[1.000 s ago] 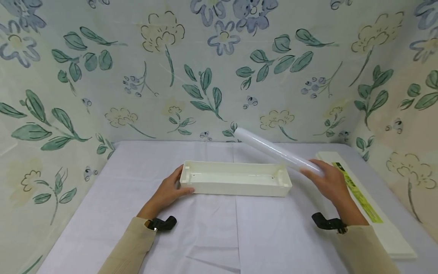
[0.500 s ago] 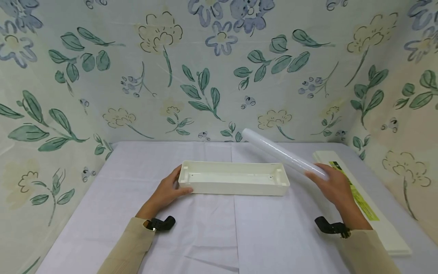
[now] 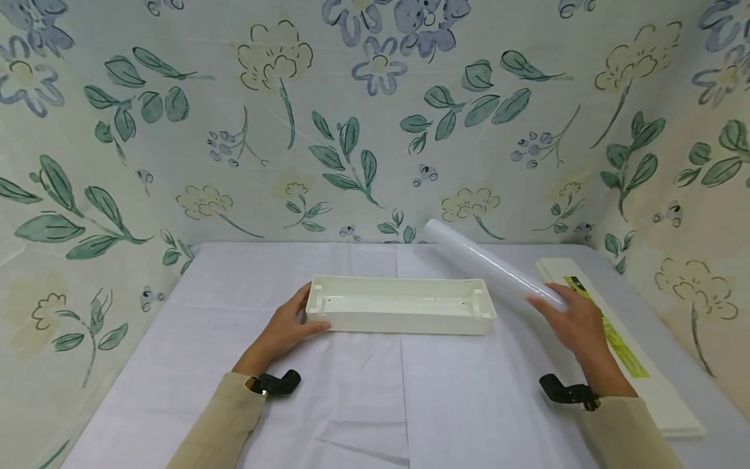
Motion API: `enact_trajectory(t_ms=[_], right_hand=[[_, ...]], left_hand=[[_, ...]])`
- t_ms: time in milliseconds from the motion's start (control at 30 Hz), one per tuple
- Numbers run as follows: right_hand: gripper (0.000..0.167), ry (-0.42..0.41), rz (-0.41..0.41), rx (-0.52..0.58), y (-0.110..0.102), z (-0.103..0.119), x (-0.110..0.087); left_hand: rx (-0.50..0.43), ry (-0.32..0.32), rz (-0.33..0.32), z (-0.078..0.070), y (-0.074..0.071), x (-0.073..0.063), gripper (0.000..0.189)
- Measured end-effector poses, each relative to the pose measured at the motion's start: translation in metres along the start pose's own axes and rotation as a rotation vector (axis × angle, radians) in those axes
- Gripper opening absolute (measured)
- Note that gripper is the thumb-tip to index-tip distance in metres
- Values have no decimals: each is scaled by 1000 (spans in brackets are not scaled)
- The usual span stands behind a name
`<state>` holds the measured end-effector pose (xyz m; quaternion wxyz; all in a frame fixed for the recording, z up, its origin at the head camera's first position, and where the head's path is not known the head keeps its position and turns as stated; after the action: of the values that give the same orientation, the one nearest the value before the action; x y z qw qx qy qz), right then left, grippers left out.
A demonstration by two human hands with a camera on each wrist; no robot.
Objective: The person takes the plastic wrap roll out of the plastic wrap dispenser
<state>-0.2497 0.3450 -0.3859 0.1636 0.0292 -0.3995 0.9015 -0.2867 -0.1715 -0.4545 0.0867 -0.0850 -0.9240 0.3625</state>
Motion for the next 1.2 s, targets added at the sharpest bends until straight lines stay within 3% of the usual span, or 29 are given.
enact_trajectory(t_ms=[1200], right_hand=[[76, 148, -16, 54, 14, -22, 2]], left_hand=[[9, 7, 6, -5, -2, -1, 107]])
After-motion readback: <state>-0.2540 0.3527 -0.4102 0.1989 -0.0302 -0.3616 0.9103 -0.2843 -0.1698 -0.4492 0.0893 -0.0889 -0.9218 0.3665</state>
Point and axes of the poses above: each hand's wrist, its own x-axis towards the middle knuckle, its own y-axis out of the palm, z = x × y, the point moved 6 cm from there along x, towards the middle knuckle, and after that the axes turned 8 degrees about x, right-handed, at the moved point
